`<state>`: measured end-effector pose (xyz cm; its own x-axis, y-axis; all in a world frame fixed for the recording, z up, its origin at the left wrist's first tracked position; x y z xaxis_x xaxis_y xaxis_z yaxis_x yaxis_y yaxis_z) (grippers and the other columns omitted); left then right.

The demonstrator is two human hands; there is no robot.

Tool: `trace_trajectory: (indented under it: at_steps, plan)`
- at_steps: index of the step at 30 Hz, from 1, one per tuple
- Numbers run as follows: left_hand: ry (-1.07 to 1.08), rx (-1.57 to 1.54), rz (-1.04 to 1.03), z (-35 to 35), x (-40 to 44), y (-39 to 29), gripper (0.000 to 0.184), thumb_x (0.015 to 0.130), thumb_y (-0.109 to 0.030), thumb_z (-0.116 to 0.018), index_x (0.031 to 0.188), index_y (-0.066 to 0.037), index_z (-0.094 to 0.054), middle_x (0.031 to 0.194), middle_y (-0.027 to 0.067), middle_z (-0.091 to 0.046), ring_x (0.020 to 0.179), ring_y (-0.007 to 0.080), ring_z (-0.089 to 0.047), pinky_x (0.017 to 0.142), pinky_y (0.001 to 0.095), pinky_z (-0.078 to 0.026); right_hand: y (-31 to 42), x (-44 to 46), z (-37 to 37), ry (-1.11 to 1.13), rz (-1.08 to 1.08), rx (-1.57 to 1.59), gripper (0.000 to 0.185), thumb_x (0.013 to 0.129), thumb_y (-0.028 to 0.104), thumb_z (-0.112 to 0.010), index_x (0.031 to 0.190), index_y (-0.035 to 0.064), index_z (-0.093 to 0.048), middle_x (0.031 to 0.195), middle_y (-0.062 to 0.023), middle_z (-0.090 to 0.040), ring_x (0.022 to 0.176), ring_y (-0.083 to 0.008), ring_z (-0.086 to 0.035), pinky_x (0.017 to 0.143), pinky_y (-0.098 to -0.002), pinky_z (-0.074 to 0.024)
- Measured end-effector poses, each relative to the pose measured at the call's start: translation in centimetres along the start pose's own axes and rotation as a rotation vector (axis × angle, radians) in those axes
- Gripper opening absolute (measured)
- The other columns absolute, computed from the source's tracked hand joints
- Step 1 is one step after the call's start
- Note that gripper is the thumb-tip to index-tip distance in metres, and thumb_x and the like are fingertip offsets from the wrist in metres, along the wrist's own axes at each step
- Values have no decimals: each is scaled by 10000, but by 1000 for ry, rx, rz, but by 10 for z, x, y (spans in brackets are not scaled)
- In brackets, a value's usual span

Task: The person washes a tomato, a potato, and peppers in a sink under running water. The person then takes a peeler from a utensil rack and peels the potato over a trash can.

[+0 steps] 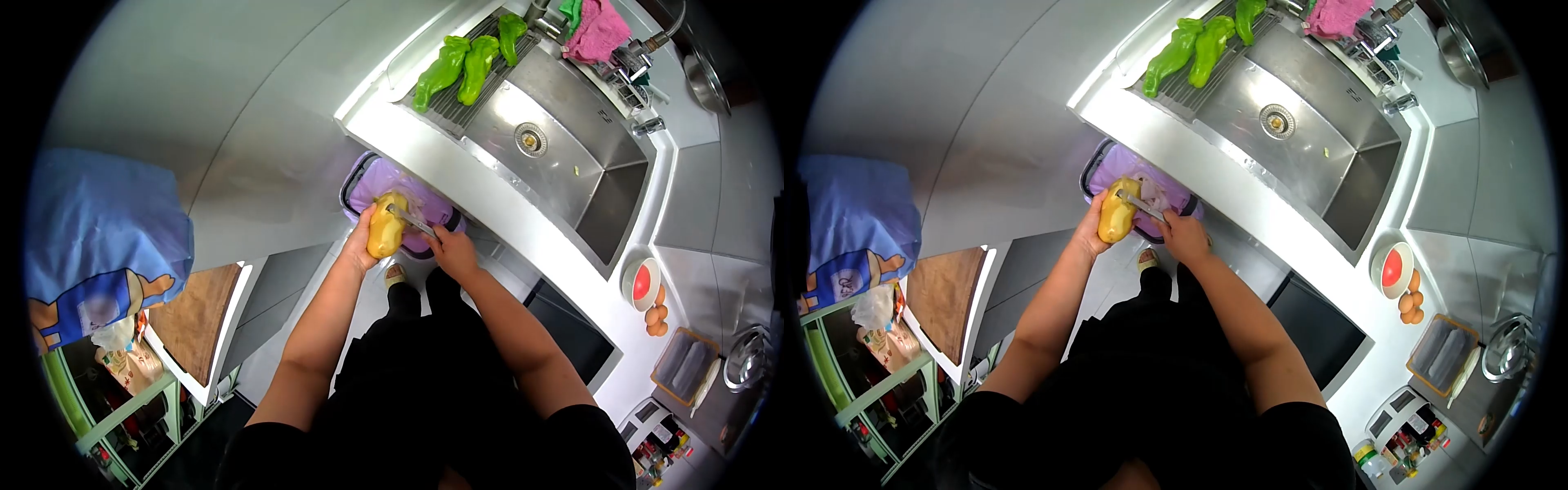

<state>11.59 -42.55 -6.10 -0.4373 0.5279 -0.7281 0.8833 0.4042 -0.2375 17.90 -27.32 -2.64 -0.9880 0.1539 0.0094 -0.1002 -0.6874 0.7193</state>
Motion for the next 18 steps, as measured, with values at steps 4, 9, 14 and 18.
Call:
trace_trajectory:
  at_steps: [4, 9, 14, 18]
  plan:
    - [0, -51, 27, 3, -6, 2, 504, 839, -475, -426, 1140, -76, -493, 1021, 130, -574, 855, 284, -585, 716, 376, -517, 3, 5, -2, 9, -10, -7, 242, 801, 277, -574, 739, 53, -507, 548, -164, -521, 542, -361, -534, 470, -432, -407]
    - [-12, -146, 96, 11, -9, 6, 516, 837, -489, -417, 1118, -63, -494, 999, 130, -582, 823, 300, -586, 680, 395, -516, 1, 13, -6, 44, -38, 29, 269, 805, 312, -555, 728, 57, -514, 569, -163, -532, 561, -366, -540, 489, -447, -413]
    - [-67, -131, 90, 28, -12, 11, 519, 834, -501, -413, 1123, -77, -495, 1005, 125, -581, 828, 298, -585, 660, 394, -514, -2, 11, -17, 181, -150, -168, 321, 824, 354, -513, 742, 45, -544, 638, -175, -578, 625, -371, -570, 565, -461, -445]
    - [14, 65, 61, 0, -48, 9, 520, 819, -523, -421, 1111, -102, -509, 1003, 97, -581, 824, 274, -589, 588, 355, -516, -43, 10, -27, 102, -247, -147, 355, 826, 375, -499, 762, 34, -576, 688, -202, -582, 668, -384, -570, 600, -460, -448]
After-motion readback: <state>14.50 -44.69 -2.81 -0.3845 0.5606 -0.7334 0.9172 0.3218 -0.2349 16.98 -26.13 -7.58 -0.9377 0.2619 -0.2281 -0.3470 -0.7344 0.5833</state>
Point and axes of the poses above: each hand's wrist, its own x-axis towards the middle knuckle, its own z-axis out of the back of the hand, y = z × x, the point moved 5 cm from there along x, towards the middle knuckle
